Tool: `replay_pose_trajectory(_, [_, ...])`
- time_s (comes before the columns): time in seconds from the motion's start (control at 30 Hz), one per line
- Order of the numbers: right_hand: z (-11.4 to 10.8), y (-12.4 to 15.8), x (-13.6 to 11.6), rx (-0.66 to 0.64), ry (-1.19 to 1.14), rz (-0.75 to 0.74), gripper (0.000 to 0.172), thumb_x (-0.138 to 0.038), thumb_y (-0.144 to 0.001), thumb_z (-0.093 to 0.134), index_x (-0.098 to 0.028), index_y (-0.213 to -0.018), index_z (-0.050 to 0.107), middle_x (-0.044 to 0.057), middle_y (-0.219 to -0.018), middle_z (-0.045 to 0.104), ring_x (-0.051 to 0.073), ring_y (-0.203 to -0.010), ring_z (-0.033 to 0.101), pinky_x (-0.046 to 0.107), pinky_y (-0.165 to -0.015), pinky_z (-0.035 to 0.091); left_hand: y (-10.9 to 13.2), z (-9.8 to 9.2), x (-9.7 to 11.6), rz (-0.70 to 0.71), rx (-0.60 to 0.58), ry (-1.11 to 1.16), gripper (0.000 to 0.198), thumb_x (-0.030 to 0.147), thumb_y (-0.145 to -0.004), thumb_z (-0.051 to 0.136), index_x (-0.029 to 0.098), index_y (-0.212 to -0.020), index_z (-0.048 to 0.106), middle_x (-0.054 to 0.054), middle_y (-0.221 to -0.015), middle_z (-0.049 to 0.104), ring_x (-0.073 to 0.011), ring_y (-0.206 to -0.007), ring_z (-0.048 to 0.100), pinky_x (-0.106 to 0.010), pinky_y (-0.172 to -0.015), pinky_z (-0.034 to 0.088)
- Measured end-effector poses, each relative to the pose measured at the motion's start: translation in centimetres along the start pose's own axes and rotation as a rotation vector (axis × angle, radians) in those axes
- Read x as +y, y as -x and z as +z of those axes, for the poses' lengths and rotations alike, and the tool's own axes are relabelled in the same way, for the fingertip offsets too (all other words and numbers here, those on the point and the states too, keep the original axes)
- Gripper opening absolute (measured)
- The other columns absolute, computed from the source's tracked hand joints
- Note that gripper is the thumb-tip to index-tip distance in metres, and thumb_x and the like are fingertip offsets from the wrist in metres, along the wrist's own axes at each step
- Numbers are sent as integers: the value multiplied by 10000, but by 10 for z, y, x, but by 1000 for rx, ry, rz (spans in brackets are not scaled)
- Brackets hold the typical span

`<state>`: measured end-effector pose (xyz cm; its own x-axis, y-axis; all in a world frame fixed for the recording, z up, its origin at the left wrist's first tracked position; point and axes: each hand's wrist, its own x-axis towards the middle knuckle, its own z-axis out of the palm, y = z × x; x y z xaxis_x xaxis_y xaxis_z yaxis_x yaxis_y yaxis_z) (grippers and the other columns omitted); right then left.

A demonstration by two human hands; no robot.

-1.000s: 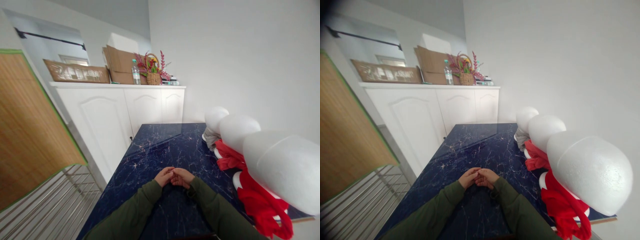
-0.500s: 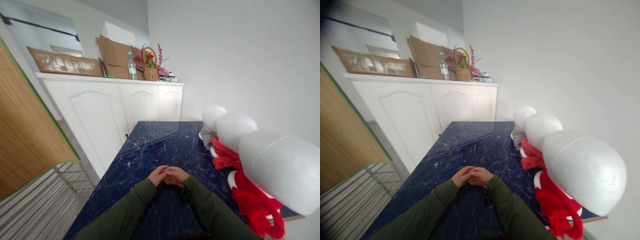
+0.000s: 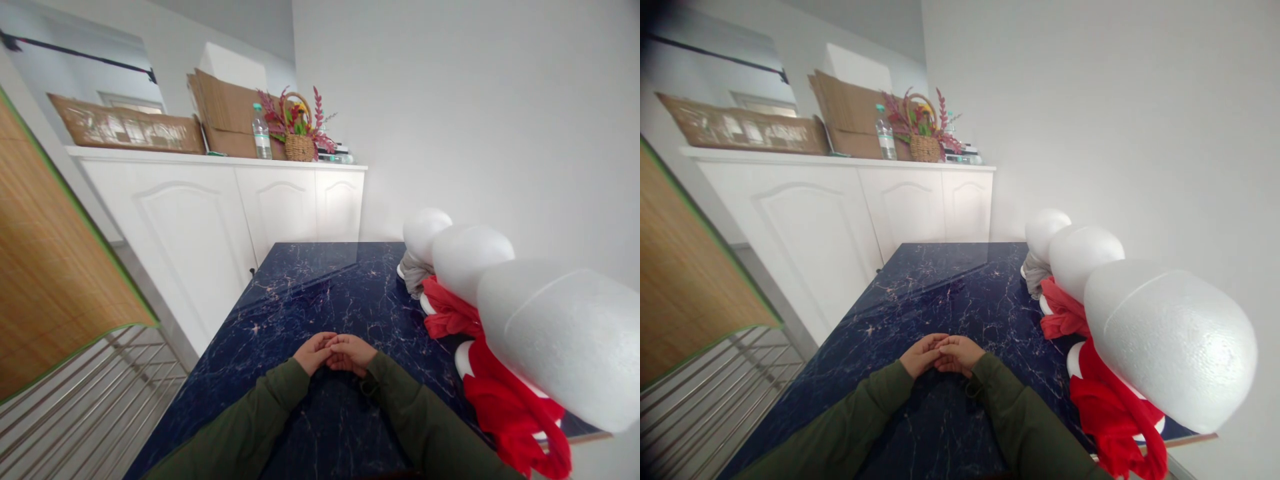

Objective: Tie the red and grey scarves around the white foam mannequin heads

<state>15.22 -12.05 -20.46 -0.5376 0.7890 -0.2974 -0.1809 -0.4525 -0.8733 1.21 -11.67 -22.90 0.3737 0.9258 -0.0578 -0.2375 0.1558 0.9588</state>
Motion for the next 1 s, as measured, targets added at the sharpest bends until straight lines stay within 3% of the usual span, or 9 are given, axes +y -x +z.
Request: replay_pose_trajectory(1.0, [-1,-2,2,2,7,-9,254,-273,-600,683,-128,-749,537,4,-559,593,99,-548,581,239,-571,447,-1,-2,-2,7,7,-26,494,330,-523,745,144,-930,536,-53,-844,620,-172,-793,574,-314,-755,415])
